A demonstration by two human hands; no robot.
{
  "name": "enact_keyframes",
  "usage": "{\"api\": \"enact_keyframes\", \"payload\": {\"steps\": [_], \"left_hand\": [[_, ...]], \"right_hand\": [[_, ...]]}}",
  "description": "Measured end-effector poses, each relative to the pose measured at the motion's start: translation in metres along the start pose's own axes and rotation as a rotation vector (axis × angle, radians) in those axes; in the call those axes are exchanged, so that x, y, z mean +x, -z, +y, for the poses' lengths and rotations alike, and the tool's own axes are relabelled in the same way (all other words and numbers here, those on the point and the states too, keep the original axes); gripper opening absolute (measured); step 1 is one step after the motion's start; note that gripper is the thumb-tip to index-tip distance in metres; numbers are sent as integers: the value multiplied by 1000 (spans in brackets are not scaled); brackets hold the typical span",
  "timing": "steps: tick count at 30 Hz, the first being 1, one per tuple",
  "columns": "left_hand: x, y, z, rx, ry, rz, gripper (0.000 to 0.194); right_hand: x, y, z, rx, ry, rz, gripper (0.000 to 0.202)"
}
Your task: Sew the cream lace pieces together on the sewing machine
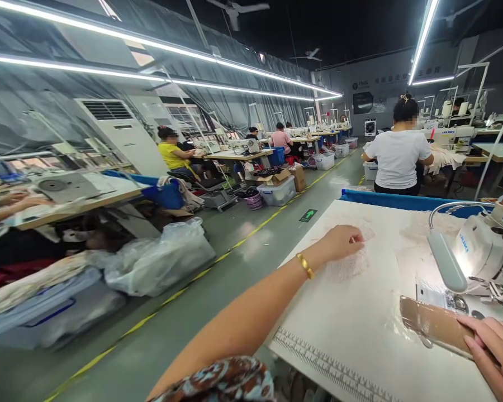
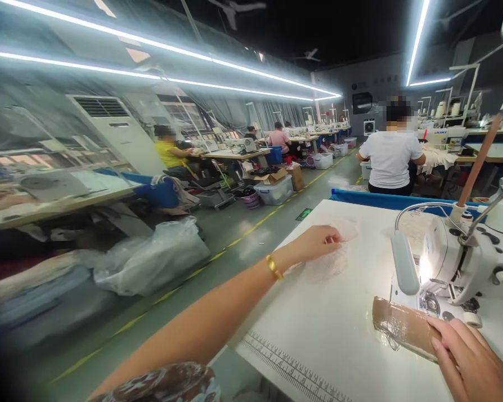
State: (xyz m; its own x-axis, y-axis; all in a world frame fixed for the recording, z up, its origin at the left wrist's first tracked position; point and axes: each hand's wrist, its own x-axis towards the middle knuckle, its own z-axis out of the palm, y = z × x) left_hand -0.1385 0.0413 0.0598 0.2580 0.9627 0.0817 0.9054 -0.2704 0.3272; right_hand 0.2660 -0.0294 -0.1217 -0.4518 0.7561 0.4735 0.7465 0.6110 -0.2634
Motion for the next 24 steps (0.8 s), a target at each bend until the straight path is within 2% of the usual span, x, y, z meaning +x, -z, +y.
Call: {"api": "enact_keyframes", "payload": {"steps": [4, 8, 13, 16, 18, 21, 22, 24], "left_hand": [[-28, -28, -8, 88, 29, -29, 1], [-31, -46, -5, 125, 46, -5, 14], [-31, -38, -1, 58, 84, 63, 18], [-40, -30, 16, -47, 66, 87, 12], [-49, -30, 37, -242, -4, 32, 8], [-62, -38, 74, -925, -108, -191, 5], [-64, -41, 84, -1110, -99, -252, 8], [-64, -50, 99, -1349, -27, -337, 13]], "right_hand": [[1, 4, 0, 11, -33, -19, 30], [3, 7, -5, 20, -64, -2, 30], [8, 8, -8, 31, -67, -6, 28], [12, 15, -15, 60, -51, 24, 29], [16, 26, -28, 97, -27, 16, 35], [22, 49, -59, 222, -122, -83, 71], [25, 56, -69, 310, -194, -104, 75], [33, 67, -84, 562, -308, -163, 72]]}}
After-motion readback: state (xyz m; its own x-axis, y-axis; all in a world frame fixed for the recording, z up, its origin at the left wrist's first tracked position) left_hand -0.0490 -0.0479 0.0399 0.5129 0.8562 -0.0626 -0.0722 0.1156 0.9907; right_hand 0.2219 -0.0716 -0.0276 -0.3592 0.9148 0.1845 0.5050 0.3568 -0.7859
